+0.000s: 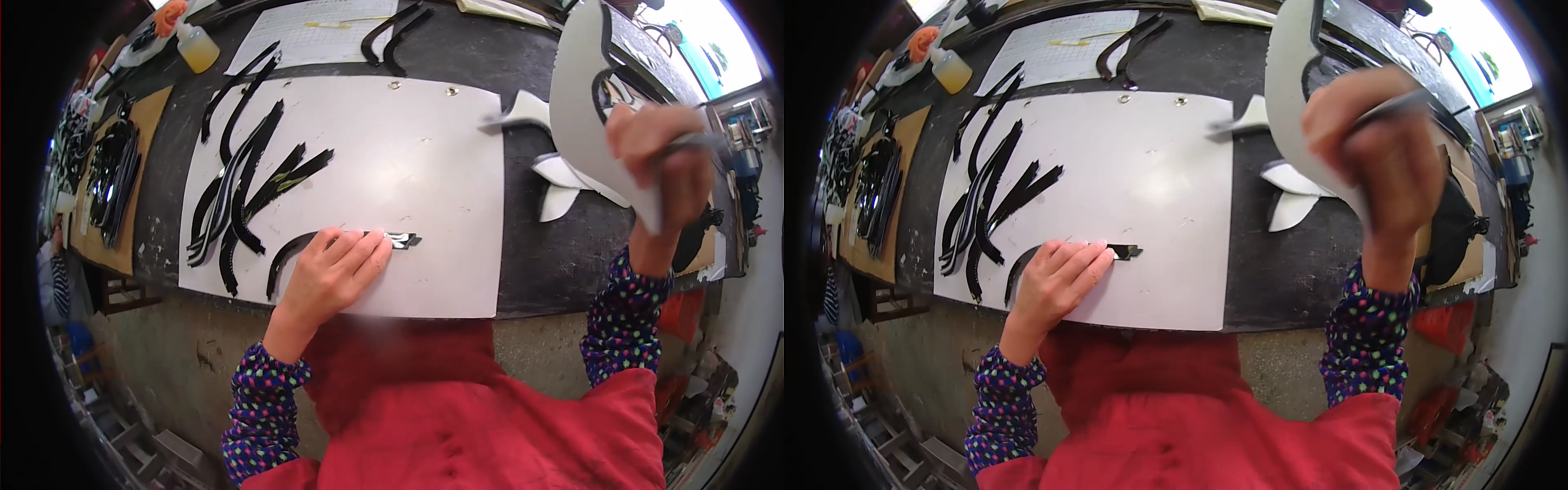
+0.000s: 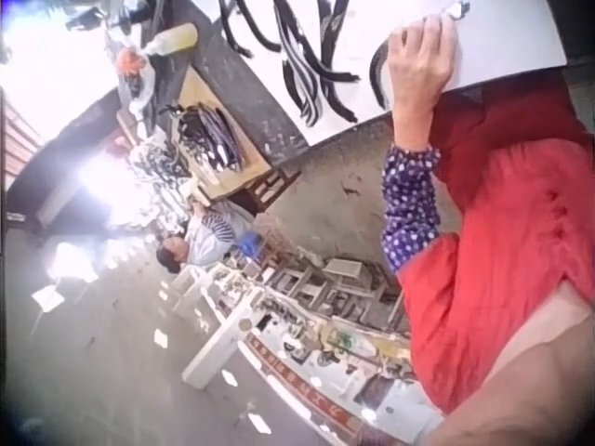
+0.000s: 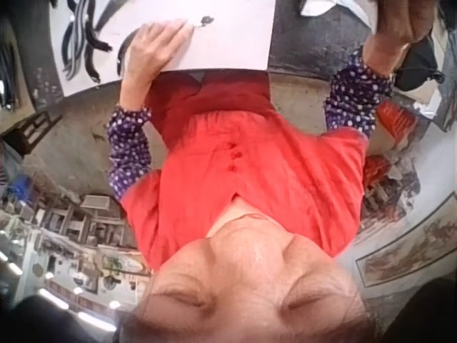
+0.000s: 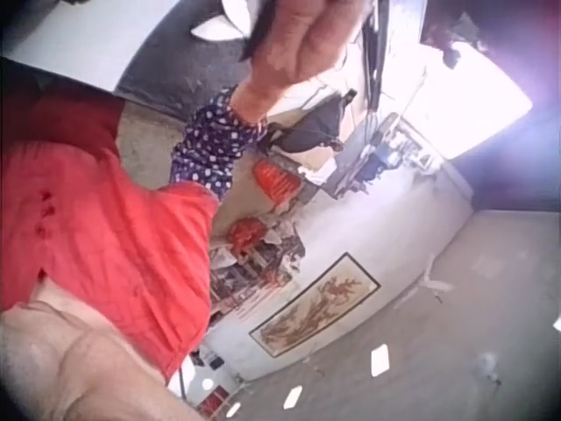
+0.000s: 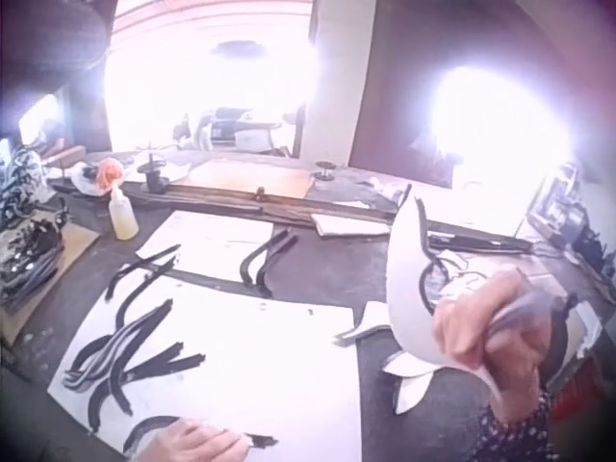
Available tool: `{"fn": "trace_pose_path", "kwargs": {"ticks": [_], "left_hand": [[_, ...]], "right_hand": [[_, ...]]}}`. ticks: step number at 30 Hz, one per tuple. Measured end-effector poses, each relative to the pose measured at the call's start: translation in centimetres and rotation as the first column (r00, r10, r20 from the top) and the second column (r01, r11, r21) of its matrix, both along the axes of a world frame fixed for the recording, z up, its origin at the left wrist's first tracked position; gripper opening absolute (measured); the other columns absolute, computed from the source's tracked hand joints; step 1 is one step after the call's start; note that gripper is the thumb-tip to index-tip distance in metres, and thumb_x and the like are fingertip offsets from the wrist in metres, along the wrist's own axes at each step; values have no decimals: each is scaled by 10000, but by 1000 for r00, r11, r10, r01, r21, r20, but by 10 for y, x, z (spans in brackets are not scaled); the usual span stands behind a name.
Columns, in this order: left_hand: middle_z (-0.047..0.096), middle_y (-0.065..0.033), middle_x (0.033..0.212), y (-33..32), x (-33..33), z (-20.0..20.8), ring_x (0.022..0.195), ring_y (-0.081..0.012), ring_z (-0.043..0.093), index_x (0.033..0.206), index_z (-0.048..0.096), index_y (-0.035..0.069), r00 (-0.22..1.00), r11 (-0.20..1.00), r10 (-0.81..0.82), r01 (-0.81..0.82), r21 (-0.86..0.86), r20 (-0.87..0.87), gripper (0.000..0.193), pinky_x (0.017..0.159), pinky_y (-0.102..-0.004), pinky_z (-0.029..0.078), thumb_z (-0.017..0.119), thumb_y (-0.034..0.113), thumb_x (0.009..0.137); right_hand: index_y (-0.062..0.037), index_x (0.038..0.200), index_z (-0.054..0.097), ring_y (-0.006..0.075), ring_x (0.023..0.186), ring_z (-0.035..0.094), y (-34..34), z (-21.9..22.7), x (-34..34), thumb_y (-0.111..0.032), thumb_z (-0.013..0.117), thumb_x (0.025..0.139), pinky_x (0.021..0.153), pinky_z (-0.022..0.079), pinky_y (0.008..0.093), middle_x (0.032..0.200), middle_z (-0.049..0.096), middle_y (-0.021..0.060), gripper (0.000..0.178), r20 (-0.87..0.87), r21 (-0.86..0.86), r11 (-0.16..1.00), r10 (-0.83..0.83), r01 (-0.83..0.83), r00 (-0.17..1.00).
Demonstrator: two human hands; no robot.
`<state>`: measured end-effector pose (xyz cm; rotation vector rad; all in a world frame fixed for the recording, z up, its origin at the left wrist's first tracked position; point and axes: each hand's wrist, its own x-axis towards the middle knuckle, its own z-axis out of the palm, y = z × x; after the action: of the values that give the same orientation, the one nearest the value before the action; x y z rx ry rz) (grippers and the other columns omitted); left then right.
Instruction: Assembling and aligning various black and white cut-out shoe components on a workbench.
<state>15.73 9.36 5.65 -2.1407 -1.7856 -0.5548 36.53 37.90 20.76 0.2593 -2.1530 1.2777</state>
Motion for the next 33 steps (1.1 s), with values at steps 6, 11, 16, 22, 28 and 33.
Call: {"fn": "trace_pose_path", "kwargs": {"ticks": [6, 11, 16, 22, 28, 33], "left_hand": [[691, -65, 1111, -11, -3, -4, 906, -183, 657, 1092, 692, 32, 1000, 999, 10, -10, 46, -8, 328, 770, -321, 521, 688, 52, 764], [688, -72, 1075, -12, -4, -5, 913, -187, 635, 1062, 700, 31, 1000, 998, 0, 2, 60, -21, 267, 808, -323, 508, 665, 65, 799], [683, -74, 1099, -12, -5, -5, 915, -189, 621, 1071, 711, 33, 1000, 1000, -2, 1, 22, 24, 284, 812, -331, 513, 654, 68, 795], [675, -52, 1128, -11, -4, -7, 950, -177, 606, 1085, 719, 48, 994, 1000, 2, -1, -12, 107, 300, 832, -331, 514, 645, 63, 795], [670, -40, 1137, -11, -5, -2, 975, -156, 601, 1102, 710, 65, 992, 997, 29, -20, -70, 120, 290, 881, -322, 490, 645, 90, 820], [673, -43, 1125, -9, -6, -1, 975, -155, 599, 1101, 708, 63, 991, 997, 20, -10, -83, 129, 278, 881, -321, 485, 645, 89, 831]], "right_hand": [[-64, 1037, 573, 241, 753, 609, -64, -87, -21, -238, 650, 943, 752, 452, 352, 805, 605, 57, 212, 388, 592, 794, -132, -137, 912], [-61, 1040, 594, 251, 755, 603, -84, -122, -24, -226, 659, 940, 756, 428, 358, 848, 614, 68, 204, 444, 456, 888, -166, -62, 881], [-71, 924, 664, 235, 731, 580, -91, -124, -26, -194, 724, 884, 730, 398, 339, 816, 624, 55, 143, 513, 333, 941, -240, 67, 824], [-50, 879, 693, 207, 757, 585, -96, -118, -35, -123, 740, 842, 737, 384, 324, 807, 652, 48, 94, 603, 199, 971, -228, 133, 764], [-64, 857, 697, 186, 769, 567, -100, -116, -39, -129, 733, 849, 736, 365, 332, 801, 646, 26, 75, 656, 202, 966, -254, 159, 711], [-65, 858, 696, 185, 766, 558, -99, -115, -39, -126, 721, 855, 738, 360, 335, 800, 640, 22, 67, 670, 186, 969, -246, 163, 700]]}}
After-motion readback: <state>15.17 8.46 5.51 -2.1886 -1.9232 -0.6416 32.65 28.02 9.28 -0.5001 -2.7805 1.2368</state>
